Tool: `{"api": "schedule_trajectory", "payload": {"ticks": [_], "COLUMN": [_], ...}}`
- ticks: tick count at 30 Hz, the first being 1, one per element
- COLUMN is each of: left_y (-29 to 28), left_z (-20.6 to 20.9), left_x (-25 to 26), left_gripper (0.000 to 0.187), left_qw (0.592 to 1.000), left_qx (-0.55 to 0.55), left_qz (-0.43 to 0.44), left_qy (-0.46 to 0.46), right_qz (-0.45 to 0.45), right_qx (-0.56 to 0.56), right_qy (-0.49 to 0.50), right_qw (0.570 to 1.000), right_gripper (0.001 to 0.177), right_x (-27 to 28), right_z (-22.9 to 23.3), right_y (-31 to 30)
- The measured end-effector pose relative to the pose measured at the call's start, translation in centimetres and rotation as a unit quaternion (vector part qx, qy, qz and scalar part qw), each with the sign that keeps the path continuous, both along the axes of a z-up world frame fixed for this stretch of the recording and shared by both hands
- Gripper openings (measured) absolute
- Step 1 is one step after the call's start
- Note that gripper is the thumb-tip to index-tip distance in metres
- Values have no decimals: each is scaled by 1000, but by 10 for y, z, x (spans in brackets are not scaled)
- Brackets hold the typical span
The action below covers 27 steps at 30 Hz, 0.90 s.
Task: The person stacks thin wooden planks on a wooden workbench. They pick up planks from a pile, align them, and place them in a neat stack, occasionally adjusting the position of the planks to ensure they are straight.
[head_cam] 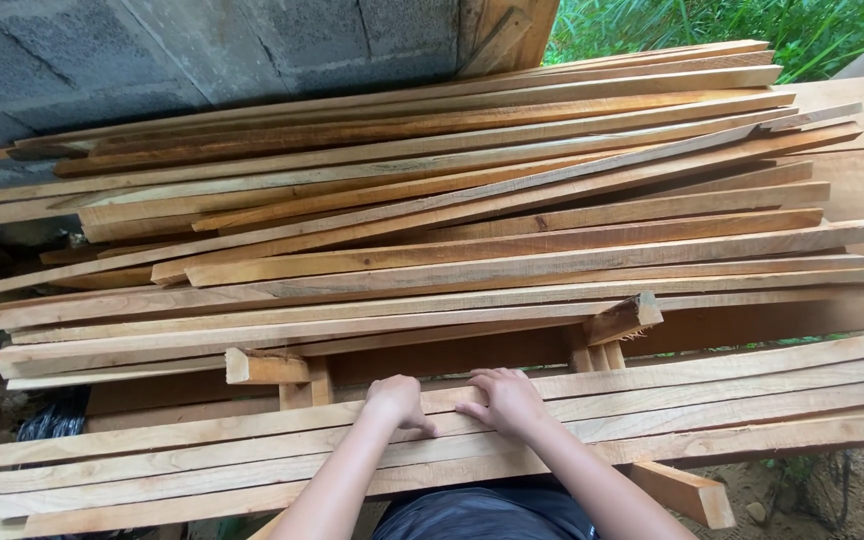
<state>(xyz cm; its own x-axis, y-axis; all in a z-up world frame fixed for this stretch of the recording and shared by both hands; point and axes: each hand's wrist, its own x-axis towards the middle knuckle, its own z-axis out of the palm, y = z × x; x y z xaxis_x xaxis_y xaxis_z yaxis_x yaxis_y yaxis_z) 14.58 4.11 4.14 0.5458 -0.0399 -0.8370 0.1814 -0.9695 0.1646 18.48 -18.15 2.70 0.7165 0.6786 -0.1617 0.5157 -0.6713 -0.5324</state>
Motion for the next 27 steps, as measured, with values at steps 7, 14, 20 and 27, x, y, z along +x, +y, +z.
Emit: {"api": "schedule_trajectory", "payload": {"ticks": [7, 14, 20, 27], "left_y": [1, -5, -7, -4], "left_z": [-1, 6, -4, -9], "left_x": [-11, -27, -32, -35], "left_gripper": [76, 101, 107, 111], "left_qw": [998, 997, 995, 992], "left_qx": [-16, -24, -22, -38], "left_qz": [54, 35, 49, 40], "left_qy": [-4, -65, -83, -110], "right_qz": [2, -8, 11, 44], "right_qx": [-43, -135, -161, -227], "right_qy": [70, 145, 149, 199], "right_qw": [997, 980, 976, 952], "right_gripper": [60, 54, 64, 91], "right_x": [8, 17, 18, 28], "right_z": [12, 28, 19, 36], "right_y": [-3, 6, 3, 17]}}
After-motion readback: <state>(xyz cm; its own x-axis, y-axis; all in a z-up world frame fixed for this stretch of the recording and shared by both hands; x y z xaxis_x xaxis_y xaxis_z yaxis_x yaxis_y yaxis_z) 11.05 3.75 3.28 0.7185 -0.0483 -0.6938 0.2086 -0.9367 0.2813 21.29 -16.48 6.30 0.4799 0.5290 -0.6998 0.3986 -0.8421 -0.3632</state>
